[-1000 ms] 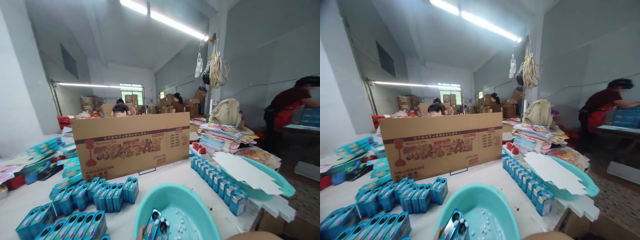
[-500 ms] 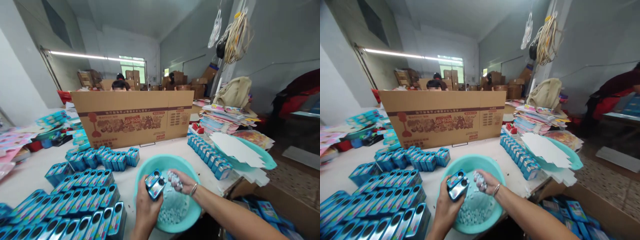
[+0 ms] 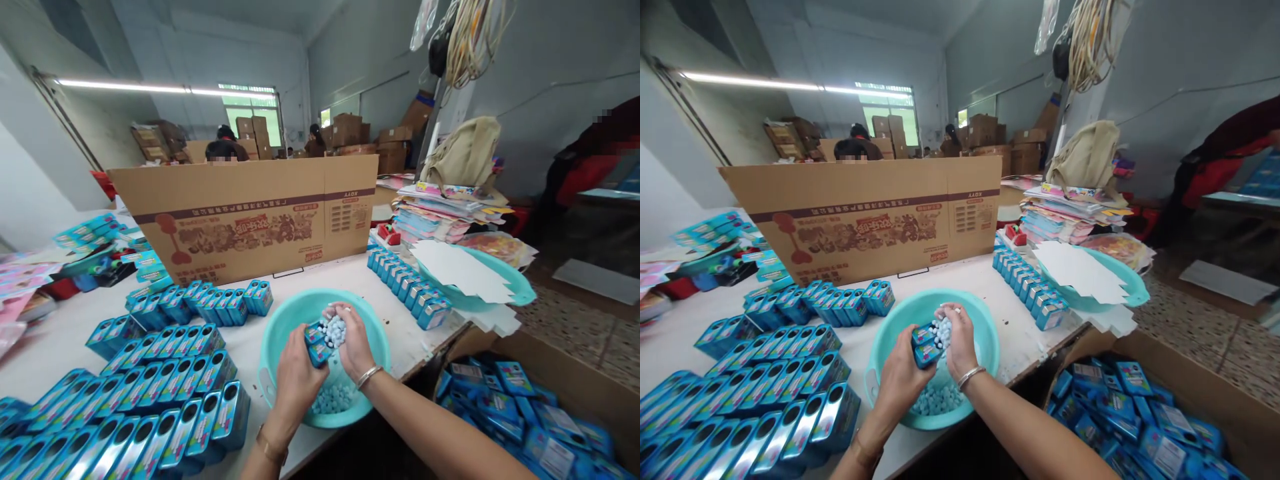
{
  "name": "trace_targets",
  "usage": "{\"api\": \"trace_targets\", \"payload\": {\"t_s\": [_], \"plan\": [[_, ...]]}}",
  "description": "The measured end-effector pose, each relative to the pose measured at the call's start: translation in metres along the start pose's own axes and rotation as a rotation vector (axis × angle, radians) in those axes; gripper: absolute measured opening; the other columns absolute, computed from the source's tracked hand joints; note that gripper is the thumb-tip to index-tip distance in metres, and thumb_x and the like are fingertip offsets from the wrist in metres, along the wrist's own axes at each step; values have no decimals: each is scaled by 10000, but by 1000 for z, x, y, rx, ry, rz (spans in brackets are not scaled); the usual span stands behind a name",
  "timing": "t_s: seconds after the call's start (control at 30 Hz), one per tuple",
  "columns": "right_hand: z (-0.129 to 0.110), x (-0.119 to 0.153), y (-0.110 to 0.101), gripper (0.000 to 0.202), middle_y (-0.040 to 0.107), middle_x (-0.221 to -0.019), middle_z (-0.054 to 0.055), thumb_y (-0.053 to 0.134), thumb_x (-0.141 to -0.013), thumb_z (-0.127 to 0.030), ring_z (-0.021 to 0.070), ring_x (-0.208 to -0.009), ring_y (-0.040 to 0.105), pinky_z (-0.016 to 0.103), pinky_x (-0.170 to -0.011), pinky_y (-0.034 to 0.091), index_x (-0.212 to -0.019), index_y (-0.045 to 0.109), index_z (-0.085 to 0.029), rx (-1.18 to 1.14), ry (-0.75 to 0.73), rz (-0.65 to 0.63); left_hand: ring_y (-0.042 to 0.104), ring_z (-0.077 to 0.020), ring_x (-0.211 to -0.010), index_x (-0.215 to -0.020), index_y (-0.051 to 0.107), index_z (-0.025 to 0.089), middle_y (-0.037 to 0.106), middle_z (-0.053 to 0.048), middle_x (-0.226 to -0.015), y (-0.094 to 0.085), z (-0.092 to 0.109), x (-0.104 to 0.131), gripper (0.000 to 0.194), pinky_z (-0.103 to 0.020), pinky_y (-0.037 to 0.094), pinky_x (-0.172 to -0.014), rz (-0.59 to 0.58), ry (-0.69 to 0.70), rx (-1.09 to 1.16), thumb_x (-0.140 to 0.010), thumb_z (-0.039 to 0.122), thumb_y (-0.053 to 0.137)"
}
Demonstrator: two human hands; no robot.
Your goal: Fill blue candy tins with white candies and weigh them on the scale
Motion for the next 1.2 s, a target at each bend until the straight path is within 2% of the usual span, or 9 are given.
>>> {"api": "trace_targets", "payload": {"t_s": [0.1,0.27,0.37,0.5,0.67,0.8,0.93,1.07,1.2], "plan": [[1,-2,2,243,669,-746,8,730,-619,-385,190,-799,646,312,-798,497,-741,615,-209,55,-7,-43,578,-304,-1181,-1290,436,166,592,-141,-1261,1,2,-3,665,-464,470,-1003,-28,30,13,-652,133,617],[-3,-3,4,326,691,-798,37,703,-701,-511,201,-851,620,326,-849,461,-732,689,-187,200,-71,-161,583,-311,-1178,-1295,428,135,586,-160,-1269,-4,7,-10,663,-466,478,-988,-97,-34,23,-663,149,628],[-5,-5,6,367,701,-815,49,679,-725,-552,216,-879,617,354,-887,454,-746,713,-187,237,-62,-227,590,-315,-1168,-1291,432,148,590,-151,-1270,-8,10,-12,673,-469,483,-979,-125,-25,34,-652,162,642],[-5,-9,4,331,705,-805,51,685,-719,-521,226,-889,628,377,-915,450,-723,712,-192,212,-52,-207,597,-309,-1162,-1274,448,178,597,-132,-1274,-7,11,-11,670,-461,490,-972,-158,1,65,-636,156,651],[-4,-10,3,246,710,-788,49,688,-691,-436,218,-865,635,376,-911,450,-705,706,-190,234,-48,-186,612,-306,-1141,-1275,451,164,618,-133,-1238,-2,10,-10,683,-458,496,-957,-166,-9,112,-626,166,666],[-5,-10,0,229,724,-810,45,733,-650,-392,220,-889,651,374,-912,452,-756,699,-192,230,9,-195,636,-296,-1085,-1252,465,162,638,-126,-1194,-3,9,-10,684,-449,507,-929,-188,-27,174,-605,174,685],[-9,-7,-3,265,724,-796,52,742,-660,-437,224,-863,660,381,-891,468,-736,687,-189,237,10,-210,647,-278,-1033,-1224,472,184,651,-102,-1149,-5,8,-10,674,-435,511,-904,-201,-34,218,-590,167,699],[-10,-2,-5,305,720,-789,52,711,-706,-492,212,-814,654,377,-863,480,-737,696,-189,262,-19,-210,647,-268,-1018,-1217,469,184,649,-95,-1138,-6,6,-9,666,-427,512,-895,-159,-22,255,-594,167,703],[-7,5,-8,336,735,-865,64,661,-767,-529,232,-914,659,398,-925,460,-809,715,-200,266,-25,-217,648,-270,-1024,-1215,469,187,650,-87,-1135,-7,4,-6,688,-432,513,-908,-147,-55,318,-576,178,725]]}}
Point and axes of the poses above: each hand's wrist, its own x-axis away from the middle knuckle, its own y-axis out of the palm, z = x × y, the point moved 4 cm from there along -x, towards the middle knuckle
